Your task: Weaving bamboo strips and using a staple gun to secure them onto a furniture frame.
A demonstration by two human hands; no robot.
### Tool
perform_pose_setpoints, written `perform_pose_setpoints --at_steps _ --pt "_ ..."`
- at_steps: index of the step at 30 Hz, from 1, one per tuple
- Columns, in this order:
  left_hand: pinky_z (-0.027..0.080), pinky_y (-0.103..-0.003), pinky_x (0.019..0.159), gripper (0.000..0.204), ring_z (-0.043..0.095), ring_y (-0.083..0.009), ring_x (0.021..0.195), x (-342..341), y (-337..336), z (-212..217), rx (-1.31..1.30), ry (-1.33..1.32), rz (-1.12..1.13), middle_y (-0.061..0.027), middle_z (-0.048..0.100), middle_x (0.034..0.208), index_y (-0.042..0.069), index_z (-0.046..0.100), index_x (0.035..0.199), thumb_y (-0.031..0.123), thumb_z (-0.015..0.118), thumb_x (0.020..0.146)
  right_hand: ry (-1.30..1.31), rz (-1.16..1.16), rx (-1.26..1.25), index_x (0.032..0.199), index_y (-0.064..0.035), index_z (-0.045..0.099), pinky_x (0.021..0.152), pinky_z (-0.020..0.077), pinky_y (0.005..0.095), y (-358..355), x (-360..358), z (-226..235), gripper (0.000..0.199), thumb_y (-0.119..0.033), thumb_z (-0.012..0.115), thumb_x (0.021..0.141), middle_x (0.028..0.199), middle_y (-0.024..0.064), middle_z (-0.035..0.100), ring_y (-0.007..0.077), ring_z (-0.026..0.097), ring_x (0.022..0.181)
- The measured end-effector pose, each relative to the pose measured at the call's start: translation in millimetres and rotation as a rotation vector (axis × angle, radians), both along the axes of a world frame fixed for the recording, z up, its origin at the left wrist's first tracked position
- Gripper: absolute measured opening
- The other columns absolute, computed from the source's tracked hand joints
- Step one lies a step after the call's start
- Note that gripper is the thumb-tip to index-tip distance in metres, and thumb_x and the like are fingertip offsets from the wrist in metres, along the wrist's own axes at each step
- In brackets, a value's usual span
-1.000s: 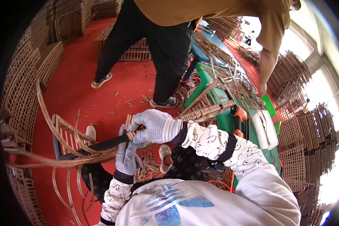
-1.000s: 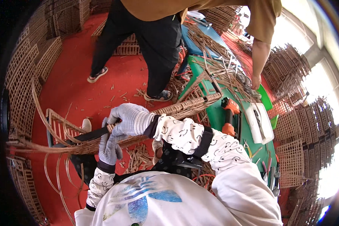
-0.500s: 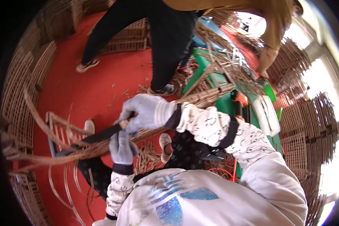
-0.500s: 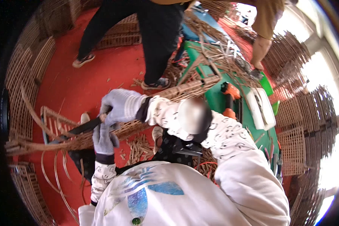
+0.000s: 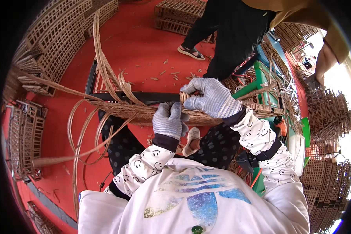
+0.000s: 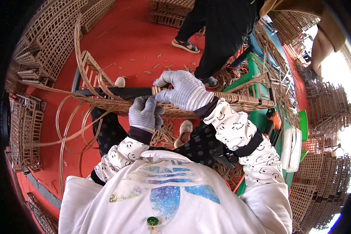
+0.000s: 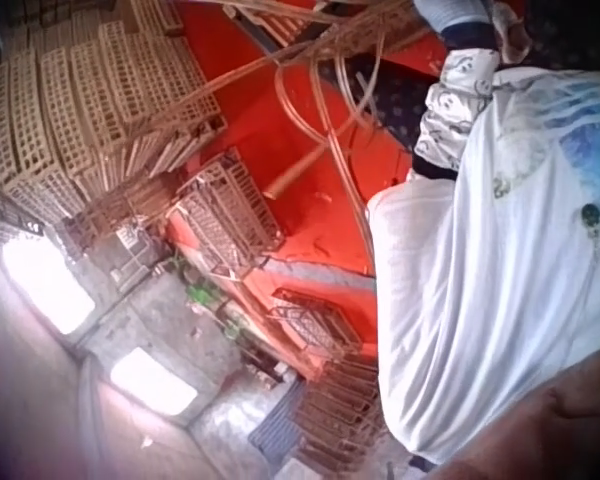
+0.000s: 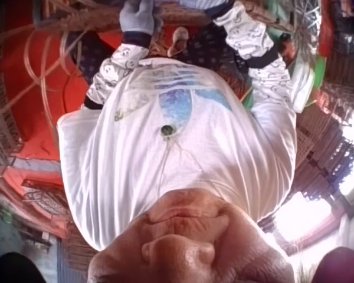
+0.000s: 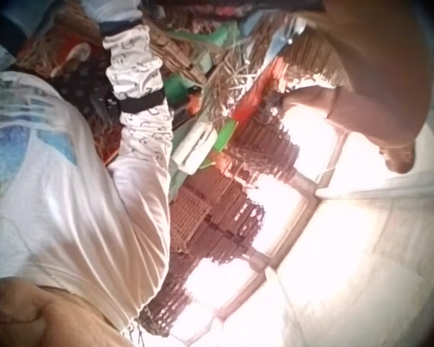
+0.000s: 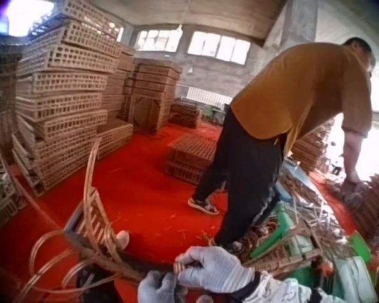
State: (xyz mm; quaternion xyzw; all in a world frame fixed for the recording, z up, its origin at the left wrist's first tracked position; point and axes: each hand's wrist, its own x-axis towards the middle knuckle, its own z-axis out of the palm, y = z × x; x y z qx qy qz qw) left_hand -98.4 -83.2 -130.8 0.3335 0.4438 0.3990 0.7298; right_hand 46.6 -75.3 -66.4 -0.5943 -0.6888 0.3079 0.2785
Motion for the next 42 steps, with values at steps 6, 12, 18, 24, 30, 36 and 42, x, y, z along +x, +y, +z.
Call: perform_pose_setpoints --at_steps 6,12,18,24,30,36,42 --pt "0.029 -0.024 0.025 0.007 0.041 -0.0105 0.029 -14.8 -0.1 25.3 -0.119 -0.08 -0.075 -0.0031 0.051 0.053 0.01 0.052 0.088 0.017 0.052 0.088 0.049 0.026 0.044 0.089 -0.0037 0.063 0.071 0.049 0.0309 -2.5 0.6 0.7 0.026 -0.017 0.071 0.069 0.082 0.0108 0.065 0.0233 0.063 0.078" --pt "0.025 -0.02 0.025 0.014 0.036 -0.0081 0.029 -23.8 6.6 50.6 -0.105 0.078 -0.229 0.0003 0.045 0.048 0.005 0.054 0.081 0.018 0.051 0.088 -0.088 0.033 0.156 0.093 -0.0065 0.06 0.066 0.0495 0.0346 -10.2 -0.7 -3.8 0.025 -0.02 0.065 0.073 0.08 0.0111 0.063 0.0256 0.063 0.074" --pt "0.024 -0.021 0.025 0.02 0.035 -0.0082 0.028 -30.0 17.7 74.8 -0.045 0.213 -0.472 -0.0007 0.045 0.048 0.003 0.055 0.079 0.02 0.049 0.088 -0.535 -0.088 0.325 0.095 -0.0118 0.054 0.063 0.0472 0.0383 -16.7 -12.1 -9.7 0.034 -0.031 0.066 0.07 0.086 0.0093 0.061 0.0286 0.062 0.073" --pt "0.031 -0.02 0.03 0.025 0.041 -0.0075 0.032 -43.6 53.4 104.6 0.394 0.176 -0.565 -0.0018 0.048 0.047 0.0 0.055 0.08 0.022 0.047 0.088 -0.501 -0.233 0.422 0.076 -0.013 0.059 0.056 0.0436 0.0349 -16.9 -13.6 -10.3 0.033 -0.043 0.07 0.066 0.066 0.0031 0.06 0.0242 0.059 0.057" --pt "0.045 -0.036 0.082 0.044 0.056 -0.0297 0.093 -37.1 72.9 84.2 1.473 0.7 -0.747 -0.0129 0.057 0.097 0.004 0.056 0.101 0.014 0.074 0.062 -0.488 -0.185 0.33 0.078 -0.0121 0.057 0.064 0.0443 0.0365 -17.9 -11.5 -6.4 0.036 -0.046 0.066 0.07 0.074 0.0053 0.061 0.0254 0.06 0.064" --pt "0.047 -0.03 0.07 0.019 0.059 -0.0229 0.075 -20.1 84.0 67.7 1.191 0.541 -0.777 -0.0085 0.06 0.078 0.003 0.065 0.086 0.009 0.07 0.069 -0.56 -0.192 0.239 0.082 -0.0105 0.055 0.07 0.0468 0.0387 -18.3 -12.0 -3.6 0.039 -0.046 0.063 0.07 0.08 0.0081 0.063 0.0269 0.062 0.07" --pt "0.047 -0.025 0.059 0.014 0.056 -0.0088 0.064 -8.6 95.4 73.2 0.733 0.402 -0.841 -0.0062 0.064 0.073 -0.003 0.064 0.083 0.009 0.066 0.077 -0.577 -0.216 0.188 0.081 -0.0089 0.056 0.067 0.0467 0.0381 -15.8 -15.1 -3.2 0.043 -0.05 0.062 0.07 0.074 0.0086 0.064 0.026 0.062 0.065"
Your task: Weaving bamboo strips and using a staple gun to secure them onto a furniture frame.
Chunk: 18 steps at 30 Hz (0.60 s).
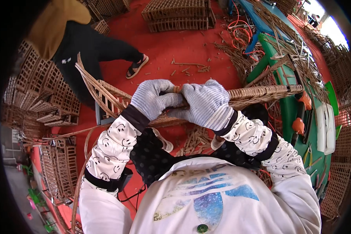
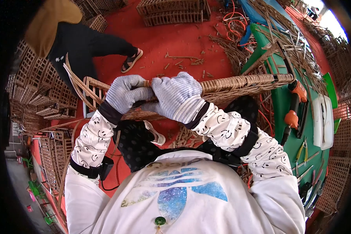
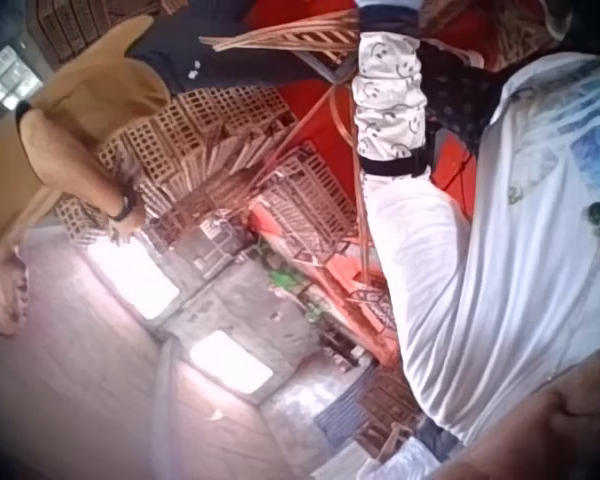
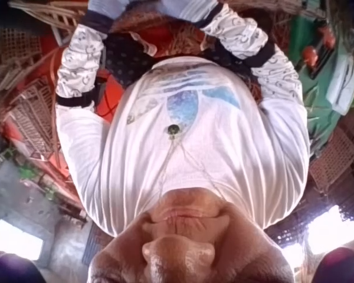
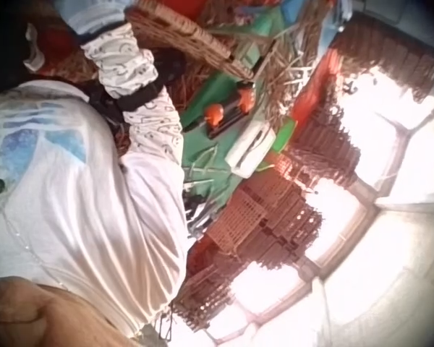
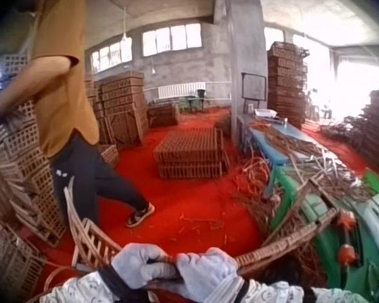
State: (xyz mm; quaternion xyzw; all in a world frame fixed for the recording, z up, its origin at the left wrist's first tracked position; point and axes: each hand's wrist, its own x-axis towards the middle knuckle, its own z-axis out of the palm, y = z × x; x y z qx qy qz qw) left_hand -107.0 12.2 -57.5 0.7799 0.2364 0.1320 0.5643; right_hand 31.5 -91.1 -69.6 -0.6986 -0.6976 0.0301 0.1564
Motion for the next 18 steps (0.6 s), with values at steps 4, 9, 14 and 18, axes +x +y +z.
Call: perform_pose_setpoints --at_steps 4,9,14,18 --pt "0.047 -0.024 0.06 0.013 0.056 -0.0088 0.064 0.5 2.6 -2.4 -0.119 0.024 0.032 -0.0059 0.064 0.071 -0.003 0.064 0.082 0.008 0.066 0.076 0.009 0.041 0.043 0.076 -0.0083 0.057 0.066 0.0459 0.0374 -0.9 -1.3 1.3 0.044 -0.052 0.061 0.071 0.069 0.009 0.063 0.0256 0.062 0.063" --pt "0.043 -0.022 0.059 0.01 0.052 -0.0061 0.064 1.8 -10.5 -8.8 -0.168 0.04 -0.002 -0.0003 0.06 0.07 -0.001 0.063 0.081 0.009 0.064 0.078 0.055 0.119 -0.019 0.076 -0.0079 0.058 0.066 0.046 0.0374 -17.5 9.4 8.6 0.041 -0.049 0.061 0.072 0.066 0.009 0.063 0.0246 0.063 0.064" --pt "0.043 -0.023 0.057 0.012 0.053 -0.008 0.061 14.0 -22.2 -4.2 -0.096 0.123 0.0 -0.0017 0.058 0.067 -0.002 0.059 0.078 0.01 0.06 0.077 0.127 0.124 0.034 0.072 -0.0091 0.059 0.067 0.0453 0.0378 -34.9 22.7 8.5 0.034 -0.042 0.065 0.067 0.062 0.0086 0.061 0.0269 0.062 0.062" --pt "0.038 -0.019 0.052 0.012 0.049 -0.0049 0.055 23.1 -18.8 2.5 -0.241 0.171 0.055 0.001 0.056 0.062 0.001 0.059 0.072 0.013 0.06 0.077 0.194 0.119 0.613 0.085 -0.0099 0.06 0.073 0.0446 0.0343 -53.6 63.5 -0.5 0.03 -0.032 0.071 0.068 0.08 0.0063 0.061 0.0254 0.06 0.076"
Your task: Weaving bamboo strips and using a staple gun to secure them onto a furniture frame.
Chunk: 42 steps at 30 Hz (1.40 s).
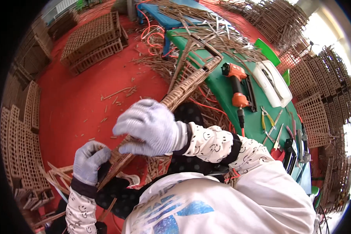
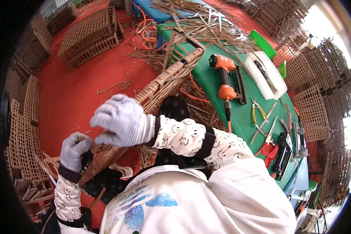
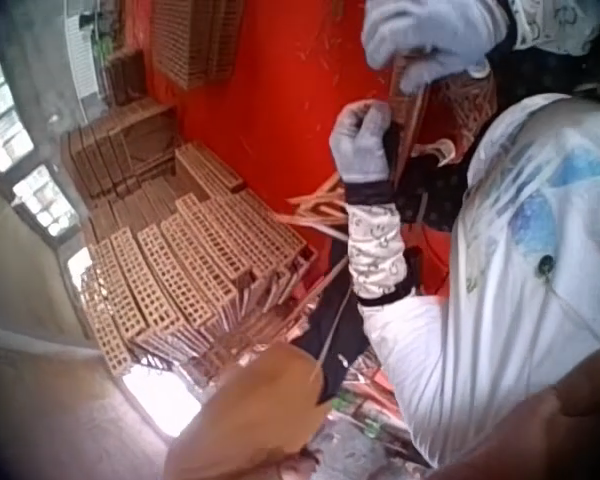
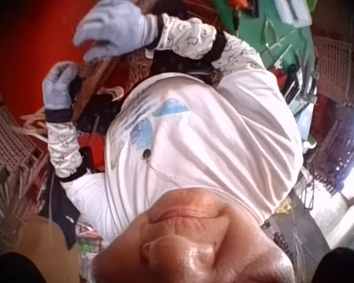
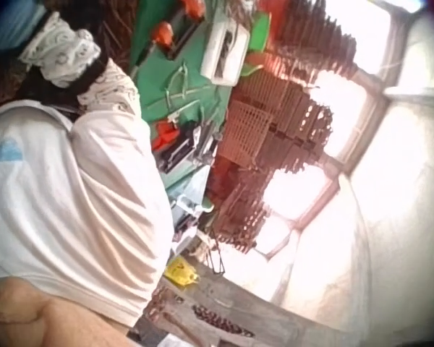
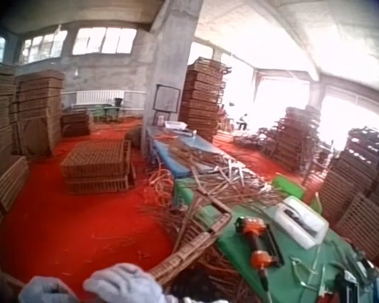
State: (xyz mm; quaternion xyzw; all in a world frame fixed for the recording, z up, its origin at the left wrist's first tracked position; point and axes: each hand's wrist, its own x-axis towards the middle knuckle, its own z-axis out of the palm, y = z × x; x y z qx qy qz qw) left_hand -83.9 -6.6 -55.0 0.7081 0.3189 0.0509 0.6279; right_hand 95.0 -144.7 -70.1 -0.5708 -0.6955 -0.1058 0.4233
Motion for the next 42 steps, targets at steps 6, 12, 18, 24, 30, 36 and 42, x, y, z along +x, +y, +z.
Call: perform_pose_setpoints --at_steps 6,12,18,24,30,36,42 --pt "0.038 -0.019 0.052 0.01 0.048 -0.0045 0.055 -2.3 15.1 -10.7 -0.1 0.019 -0.005 0.0023 0.056 0.062 0.001 0.06 0.075 0.012 0.063 0.076 0.247 -1.244 -0.177 0.1 -0.0011 0.056 0.073 0.0471 0.0369 -130.8 187.1 -26.8 0.045 -0.038 0.064 0.076 0.093 0.0169 0.061 0.0319 0.06 0.084" --pt "0.037 -0.019 0.052 0.014 0.046 -0.0029 0.056 -5.4 14.0 -11.0 -0.083 -0.006 -0.041 0.0045 0.056 0.062 0.004 0.062 0.075 0.018 0.064 0.075 0.283 -1.483 -0.837 0.132 0.0046 0.025 0.094 0.0379 0.0394 -192.4 266.2 -100.5 0.104 -0.057 0.07 0.061 0.125 0.0264 0.044 0.036 0.045 0.116" --pt "0.039 -0.02 0.054 0.012 0.049 -0.0032 0.058 -4.2 16.9 -10.8 -0.09 0.022 -0.044 0.0036 0.057 0.065 0.004 0.063 0.076 0.016 0.066 0.075 0.431 -1.476 -0.889 0.122 0.0064 0.029 0.085 0.0445 0.0352 -186.6 298.2 -112.4 0.09 -0.026 0.079 0.055 0.112 0.0223 0.05 0.0313 0.053 0.101" --pt "0.045 -0.024 0.061 0.011 0.054 -0.0083 0.063 -1.0 25.3 -16.5 -0.065 -0.017 -0.098 -0.0008 0.06 0.068 0.001 0.062 0.076 0.01 0.068 0.074 1.029 -0.872 -0.524 0.096 0.0001 0.05 0.053 0.0469 0.0256 -219.7 238.0 -13.5 0.037 -0.012 0.066 0.066 0.077 0.0077 0.056 0.0152 0.056 0.063" --pt "0.043 -0.023 0.055 0.012 0.052 -0.0077 0.057 0.1 26.6 -13.0 -0.066 0.059 -0.125 -0.0005 0.06 0.065 0.003 0.064 0.076 0.014 0.07 0.073 0.998 -0.32 -0.534 0.1 0.004 0.051 0.06 0.0486 0.0291 -181.4 88.6 118.7 0.039 -0.012 0.064 0.067 0.075 0.0087 0.054 0.0189 0.055 0.064" --pt "0.042 -0.023 0.052 0.015 0.051 -0.0073 0.054 -6.3 20.6 -17.2 -0.066 0.026 -0.112 0.0005 0.059 0.061 0.005 0.065 0.073 0.018 0.072 0.071 0.682 -0.201 -0.838 0.111 0.0037 0.049 0.069 0.0505 0.0335 -113.6 -0.2 118.0 0.045 -0.005 0.063 0.069 0.084 0.0129 0.06 0.0194 0.061 0.076" --pt "0.044 -0.026 0.057 0.014 0.053 -0.0077 0.058 -6.1 18.9 -23.3 0.021 0.054 -0.13 -0.0019 0.061 0.062 0.004 0.065 0.071 0.017 0.072 0.071 -0.359 0.125 -0.841 0.113 -0.0115 0.058 0.091 0.0409 0.0394 -88.1 -25.7 102.0 0.043 -0.017 0.067 0.071 0.113 0.0068 0.057 0.0244 0.053 0.107"
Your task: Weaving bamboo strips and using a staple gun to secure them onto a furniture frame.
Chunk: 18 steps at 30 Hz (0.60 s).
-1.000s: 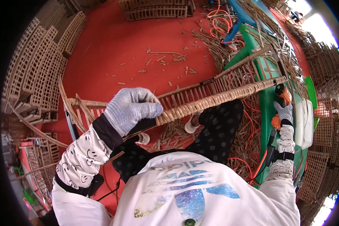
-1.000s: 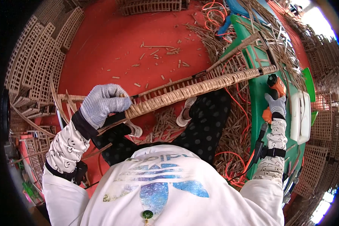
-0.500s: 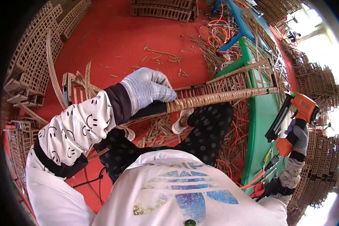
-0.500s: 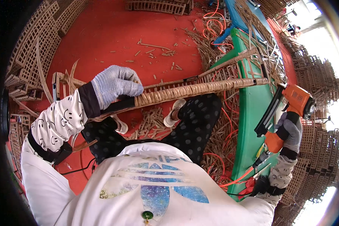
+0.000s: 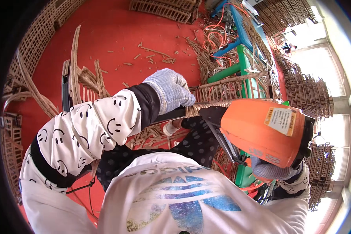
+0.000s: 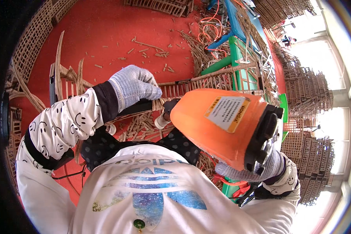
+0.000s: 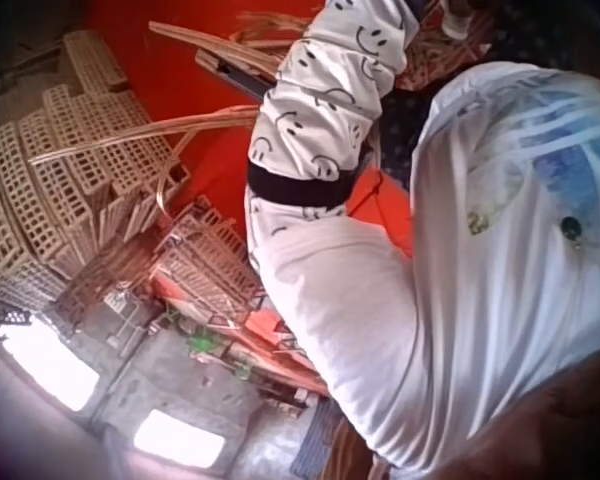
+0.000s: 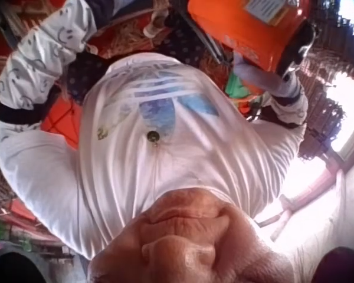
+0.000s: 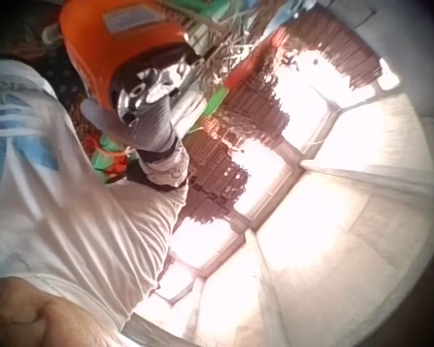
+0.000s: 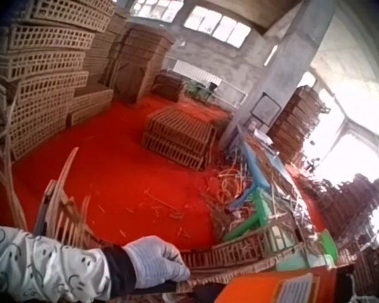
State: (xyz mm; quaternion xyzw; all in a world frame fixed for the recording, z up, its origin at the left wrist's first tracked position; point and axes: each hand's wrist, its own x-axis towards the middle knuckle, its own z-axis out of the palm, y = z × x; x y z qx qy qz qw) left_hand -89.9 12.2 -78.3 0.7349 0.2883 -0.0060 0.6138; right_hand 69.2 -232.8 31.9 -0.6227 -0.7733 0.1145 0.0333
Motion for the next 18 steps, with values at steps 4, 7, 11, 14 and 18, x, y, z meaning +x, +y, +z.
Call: perform_pose_setpoints --at_steps 4,7,11,14,18 --pt "0.044 -0.026 0.056 0.015 0.053 -0.0087 0.057 -0.1 -0.6 -0.4 0.02 0.001 -0.007 -0.0031 0.06 0.061 0.003 0.065 0.07 0.017 0.071 0.07 -0.186 0.108 -0.048 0.113 -0.0104 0.058 0.089 0.0428 0.0387 7.6 -8.9 -2.5 0.041 -0.017 0.065 0.072 0.11 0.0073 0.058 0.0248 0.053 0.105" --pt "0.043 -0.027 0.055 0.015 0.052 -0.0089 0.056 -0.6 -1.6 -0.7 0.022 -0.009 -0.008 -0.0033 0.059 0.06 0.004 0.065 0.069 0.017 0.071 0.07 -0.258 0.191 -0.053 0.112 -0.01 0.058 0.088 0.043 0.0383 14.7 -14.2 1.4 0.04 -0.016 0.064 0.073 0.111 0.0076 0.057 0.0245 0.053 0.105" --pt "0.042 -0.028 0.052 0.015 0.05 -0.0091 0.054 -0.6 -2.1 -2.4 0.048 -0.014 -0.007 -0.0032 0.057 0.058 0.004 0.065 0.069 0.017 0.071 0.07 -0.303 0.244 -0.069 0.112 -0.0094 0.058 0.088 0.0433 0.0379 25.3 -23.7 8.5 0.039 -0.016 0.063 0.074 0.112 0.0079 0.057 0.024 0.053 0.105" --pt "0.042 -0.028 0.052 0.016 0.05 -0.0097 0.053 -0.8 -1.7 -3.9 0.057 -0.036 -0.011 -0.0035 0.057 0.057 0.003 0.065 0.068 0.018 0.071 0.07 -0.328 0.273 -0.084 0.112 -0.0089 0.058 0.088 0.0435 0.0376 32.0 -28.3 11.8 0.038 -0.015 0.062 0.075 0.113 0.0081 0.056 0.0237 0.052 0.105" --pt "0.043 -0.029 0.053 0.016 0.051 -0.0108 0.054 -2.2 -2.5 -4.6 0.134 -0.082 -0.046 -0.0053 0.058 0.058 0.003 0.065 0.069 0.018 0.071 0.07 -0.348 0.282 -0.135 0.112 -0.0083 0.058 0.088 0.0437 0.0371 35.3 -28.3 16.6 0.036 -0.015 0.061 0.076 0.114 0.0084 0.055 0.0233 0.052 0.105"
